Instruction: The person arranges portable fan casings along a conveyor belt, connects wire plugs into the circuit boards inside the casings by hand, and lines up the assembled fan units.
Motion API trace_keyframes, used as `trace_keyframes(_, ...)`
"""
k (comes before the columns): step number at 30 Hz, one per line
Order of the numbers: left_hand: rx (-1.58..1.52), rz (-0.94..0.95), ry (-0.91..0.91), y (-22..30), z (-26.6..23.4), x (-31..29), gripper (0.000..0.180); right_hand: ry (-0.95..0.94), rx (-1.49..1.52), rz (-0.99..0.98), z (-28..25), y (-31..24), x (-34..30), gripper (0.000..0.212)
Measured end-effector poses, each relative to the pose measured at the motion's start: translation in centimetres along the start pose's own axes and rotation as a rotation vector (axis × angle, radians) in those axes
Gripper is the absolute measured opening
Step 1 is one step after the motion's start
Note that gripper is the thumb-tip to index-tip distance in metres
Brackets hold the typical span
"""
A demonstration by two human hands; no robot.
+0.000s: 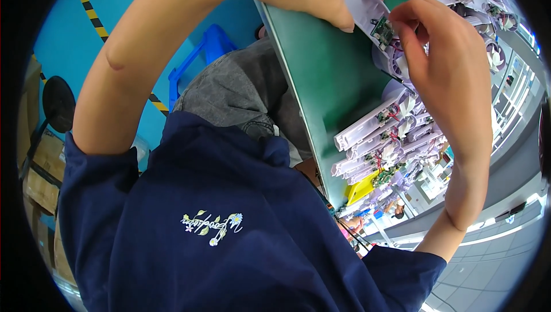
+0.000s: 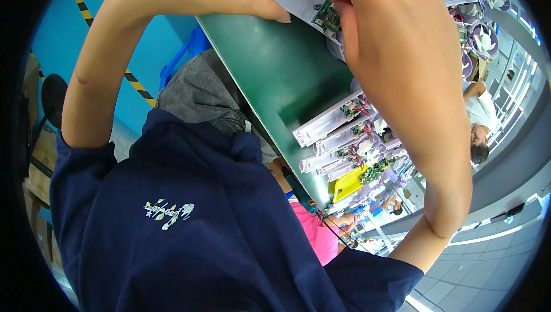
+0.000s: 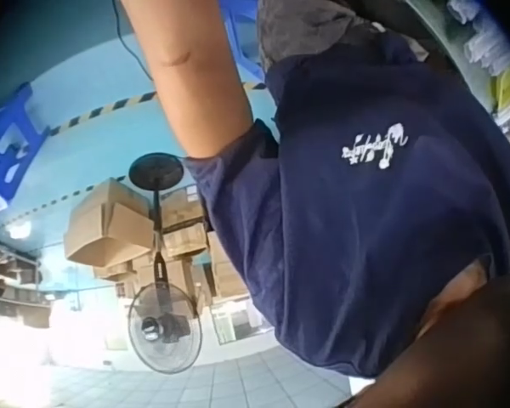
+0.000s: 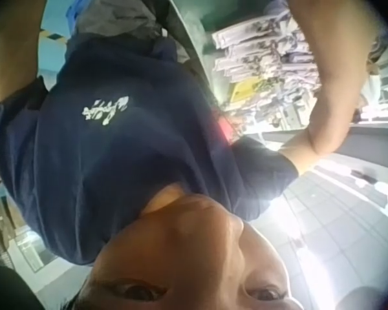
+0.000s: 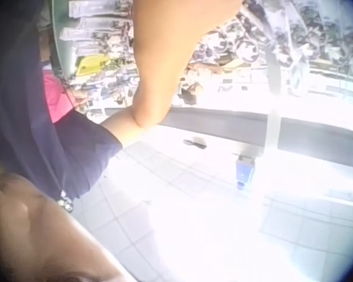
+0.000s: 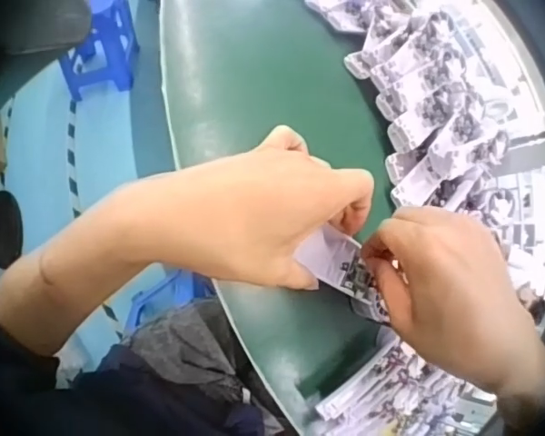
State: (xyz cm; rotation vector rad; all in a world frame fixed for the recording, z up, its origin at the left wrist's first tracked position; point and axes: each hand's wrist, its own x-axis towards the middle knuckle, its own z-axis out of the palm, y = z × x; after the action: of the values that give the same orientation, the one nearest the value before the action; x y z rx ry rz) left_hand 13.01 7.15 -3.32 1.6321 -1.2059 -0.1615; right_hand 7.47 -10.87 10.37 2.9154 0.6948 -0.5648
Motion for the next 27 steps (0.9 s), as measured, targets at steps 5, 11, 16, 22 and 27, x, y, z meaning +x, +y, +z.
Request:
trace_keyframes(5, -0.019, 0.048, 0.101, -2.1, 2.6, 0.4, 0.043, -0.020, 0.134, 0.049, 0.2, 1.8, -0.5, 0.013)
trace_keyframes(11, -0.021, 0.011, 0.049, -0.5, 0.9, 0.3, 0.043, -0.088, 0.372, 0.260, 0.3, 1.9, -0.9, 0.015)
trace_keyframes(16, 0.008, -0.026, -0.022, 0.2, 0.0, -0.1, 0.039, -0.102, 0.375, 0.243, 0.2, 1.7, -0.6, 0.013)
trace_keyframes(22, 0.032, 0.015, 0.016, -0.1, 0.3, -0.2, 0.038, -0.006, 0.254, 0.157, 0.8, 1.6, -1.1, 0.012)
trace_keyframes(27, 0.014, 0.029, 0.035, -0.2, 0.3, -0.2, 0.038, 0.112, -0.239, -0.057, 1.4, 0.4, -1.9, 0.010)
